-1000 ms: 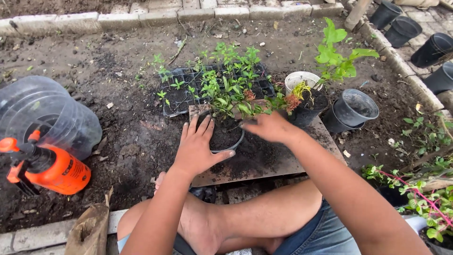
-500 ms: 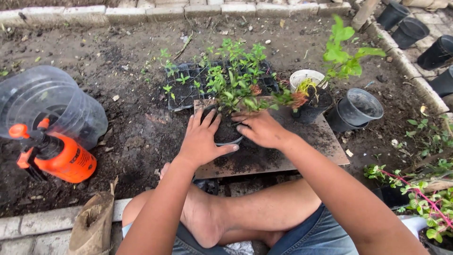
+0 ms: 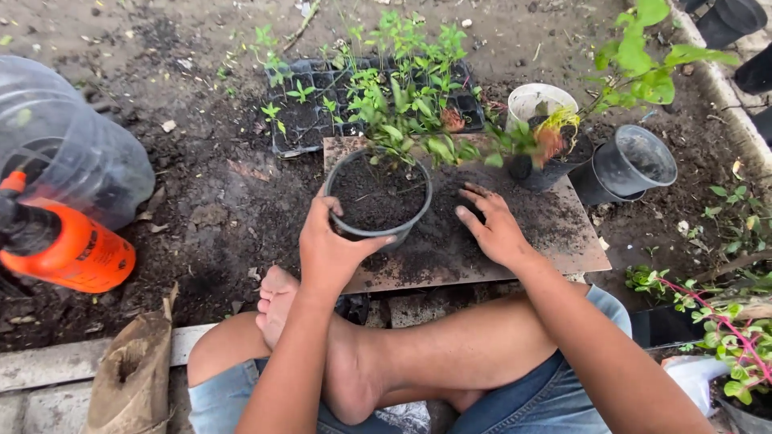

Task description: The person prepares soil on a wooden board and fills a black plastic pot with it. They then take a seedling from a tray, place it into the pot, and add more soil around the roots to secure it. The person repeats this process with another seedling, ensuring the plants are firmly planted in the pots.

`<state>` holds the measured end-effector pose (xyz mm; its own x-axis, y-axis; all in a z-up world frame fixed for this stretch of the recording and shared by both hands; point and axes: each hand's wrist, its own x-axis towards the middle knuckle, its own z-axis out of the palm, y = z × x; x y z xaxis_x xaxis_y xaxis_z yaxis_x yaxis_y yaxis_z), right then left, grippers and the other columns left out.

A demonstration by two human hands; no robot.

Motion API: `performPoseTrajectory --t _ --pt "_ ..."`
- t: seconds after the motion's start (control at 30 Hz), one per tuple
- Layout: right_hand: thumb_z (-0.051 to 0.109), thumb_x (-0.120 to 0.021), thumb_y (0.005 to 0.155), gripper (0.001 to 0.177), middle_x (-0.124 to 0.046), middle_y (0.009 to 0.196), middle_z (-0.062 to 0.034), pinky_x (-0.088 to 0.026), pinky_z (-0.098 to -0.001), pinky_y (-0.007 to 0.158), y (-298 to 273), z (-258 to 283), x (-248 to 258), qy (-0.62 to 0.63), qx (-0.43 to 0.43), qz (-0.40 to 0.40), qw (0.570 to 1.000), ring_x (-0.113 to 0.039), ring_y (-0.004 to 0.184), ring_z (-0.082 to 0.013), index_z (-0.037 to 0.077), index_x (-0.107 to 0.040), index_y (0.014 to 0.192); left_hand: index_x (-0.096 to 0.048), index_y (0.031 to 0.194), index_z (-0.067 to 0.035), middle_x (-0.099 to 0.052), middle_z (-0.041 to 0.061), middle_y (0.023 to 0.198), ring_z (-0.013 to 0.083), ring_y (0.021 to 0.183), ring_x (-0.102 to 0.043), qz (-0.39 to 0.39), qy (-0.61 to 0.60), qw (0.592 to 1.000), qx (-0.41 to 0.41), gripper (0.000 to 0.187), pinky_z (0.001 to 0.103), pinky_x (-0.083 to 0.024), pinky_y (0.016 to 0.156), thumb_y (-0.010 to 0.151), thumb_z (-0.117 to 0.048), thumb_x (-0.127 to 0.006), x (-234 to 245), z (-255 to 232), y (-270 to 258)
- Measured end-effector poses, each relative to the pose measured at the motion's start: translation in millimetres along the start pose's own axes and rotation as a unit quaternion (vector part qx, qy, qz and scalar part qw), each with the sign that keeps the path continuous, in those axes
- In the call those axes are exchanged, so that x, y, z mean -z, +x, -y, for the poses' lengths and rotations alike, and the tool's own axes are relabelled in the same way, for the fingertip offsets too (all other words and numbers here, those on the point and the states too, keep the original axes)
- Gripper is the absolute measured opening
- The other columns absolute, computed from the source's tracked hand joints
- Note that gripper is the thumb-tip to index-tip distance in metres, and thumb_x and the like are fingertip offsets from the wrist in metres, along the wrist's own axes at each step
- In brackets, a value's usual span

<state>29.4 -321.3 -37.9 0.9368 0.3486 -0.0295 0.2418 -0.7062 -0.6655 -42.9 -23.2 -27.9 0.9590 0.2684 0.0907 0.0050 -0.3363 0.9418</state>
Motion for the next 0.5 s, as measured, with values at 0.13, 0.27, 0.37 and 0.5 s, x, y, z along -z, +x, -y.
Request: performPoseTrajectory --t 0.13,0.27,0.37,0.5 --pt "0.038 -0.049 0.112 0.054 -0.046 0.156 -0.0251 -0.022 -0.0628 0.124 25.9 5.5 -4.0 -0.021 0.001 0.022 1.000 -0.033 0.151 -0.0460 0.001 -0.051 0.151 -0.036 0.097 -0.013 -0.040 0.044 0.152 0.0552 0.139 -0.047 -0.111 -0.097 0.989 -0.006 0.084 0.058 -0.041 0.113 0.049 -0.016 -0.104 10.6 11.7 0.3" --pt "0.038 -0.048 0.112 0.056 -0.046 0.156 -0.0267 -0.024 -0.0615 0.124 64.2 23.3 -26.2 -0.017 0.020 0.039 0.999 -0.035 0.149 -0.0469 -0.001 -0.049 0.152 -0.035 0.098 -0.017 -0.044 0.034 0.156 0.0415 0.139 -0.052 -0.184 -0.081 0.980 -0.008 0.082 0.048 -0.042 0.107 0.053 -0.019 -0.104 35.9 -7.6 -3.4" --pt "0.044 -0.052 0.110 0.059 -0.051 0.153 -0.0258 -0.028 -0.0593 0.123 94.2 34.8 -56.7 -0.052 0.047 0.050 0.996 -0.042 0.147 -0.0447 0.001 -0.052 0.150 -0.031 0.101 -0.016 -0.042 0.031 0.156 0.0357 0.142 -0.049 -0.237 -0.122 0.963 -0.046 0.084 0.041 -0.039 0.114 0.060 -0.019 -0.104 43.8 12.0 -0.2" --pt "0.038 -0.052 0.109 0.054 -0.058 0.141 -0.0333 -0.033 -0.0609 0.120 104.3 79.5 -85.5 -0.033 0.119 0.086 0.989 -0.048 0.140 -0.0503 -0.002 -0.056 0.145 -0.028 0.103 -0.014 -0.037 0.035 0.155 0.0440 0.149 -0.039 -0.271 -0.137 0.952 -0.030 0.083 0.048 -0.040 0.118 0.066 -0.018 -0.102 47.0 33.8 1.5"
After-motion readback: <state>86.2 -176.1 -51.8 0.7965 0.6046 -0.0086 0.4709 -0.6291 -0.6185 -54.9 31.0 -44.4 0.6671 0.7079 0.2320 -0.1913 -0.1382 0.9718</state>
